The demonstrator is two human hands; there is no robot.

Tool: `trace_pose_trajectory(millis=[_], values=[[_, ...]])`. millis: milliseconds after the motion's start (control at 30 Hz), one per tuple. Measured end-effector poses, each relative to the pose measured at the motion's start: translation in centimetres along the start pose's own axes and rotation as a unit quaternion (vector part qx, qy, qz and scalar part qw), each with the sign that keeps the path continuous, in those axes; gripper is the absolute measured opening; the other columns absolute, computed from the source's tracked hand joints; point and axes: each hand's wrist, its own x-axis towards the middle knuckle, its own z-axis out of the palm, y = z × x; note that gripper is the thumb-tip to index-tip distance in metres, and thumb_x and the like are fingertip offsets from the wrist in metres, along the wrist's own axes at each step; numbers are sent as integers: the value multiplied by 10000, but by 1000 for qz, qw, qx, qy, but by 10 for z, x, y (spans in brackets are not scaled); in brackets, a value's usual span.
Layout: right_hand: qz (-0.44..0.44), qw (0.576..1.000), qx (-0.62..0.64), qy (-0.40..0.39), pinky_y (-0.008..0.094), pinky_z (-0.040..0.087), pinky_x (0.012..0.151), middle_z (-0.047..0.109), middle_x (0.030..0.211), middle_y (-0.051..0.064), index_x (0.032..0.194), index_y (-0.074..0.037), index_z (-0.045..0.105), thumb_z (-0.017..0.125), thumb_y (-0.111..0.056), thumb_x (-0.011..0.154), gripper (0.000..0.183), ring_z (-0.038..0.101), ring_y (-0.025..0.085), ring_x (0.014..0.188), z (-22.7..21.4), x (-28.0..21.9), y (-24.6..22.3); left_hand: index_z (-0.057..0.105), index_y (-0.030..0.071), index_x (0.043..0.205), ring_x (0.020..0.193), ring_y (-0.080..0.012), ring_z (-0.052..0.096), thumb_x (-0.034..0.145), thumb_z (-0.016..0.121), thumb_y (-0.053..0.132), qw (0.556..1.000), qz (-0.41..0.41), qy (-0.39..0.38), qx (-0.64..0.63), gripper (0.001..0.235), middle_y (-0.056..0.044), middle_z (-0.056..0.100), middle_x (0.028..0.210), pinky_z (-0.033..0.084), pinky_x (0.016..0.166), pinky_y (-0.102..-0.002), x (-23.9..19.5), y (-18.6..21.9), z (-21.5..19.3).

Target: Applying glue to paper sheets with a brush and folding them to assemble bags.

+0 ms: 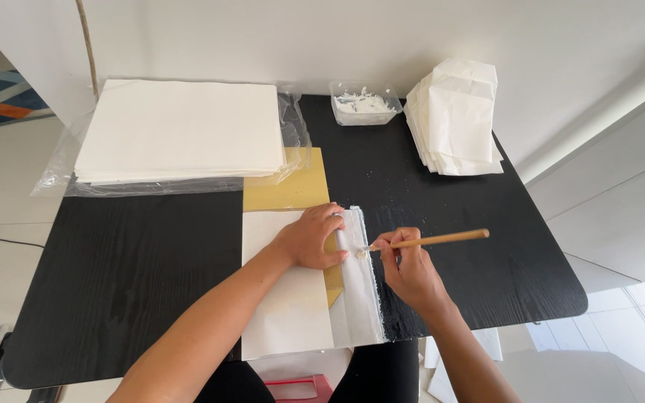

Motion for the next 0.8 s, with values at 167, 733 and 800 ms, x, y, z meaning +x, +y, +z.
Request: trace_pose_trajectory(millis=[167,733,800], values=[[-15,1000,-5,5,402,567,634,780,987,129,1008,-108,372,563,-112,1051,196,728,312,696,12,30,9,626,151,1168,1518,-269,371,776,623,591,1000,-10,-15,-4,590,-122,522,1495,242,1278,-413,-3,8,-7],[-61,996,-39,55,308,529,553,770,971,75,993,-129,400,578,-153,1058,191,679,238,630,33,46,45,628,171,1182,1518,-265,376,780,650,583,999,-25,-21,-3,576,-119,531,1484,253,1271,-408,-5,11,-15],[-47,998,-24,30,343,505,507,771,951,87,977,-127,378,580,-149,1050,216,657,256,588,28,34,45,626,167,1179,1521,-252,373,786,646,580,999,-28,-18,0,570,-108,529,1491,249,1276,-405,-4,10,-14]])
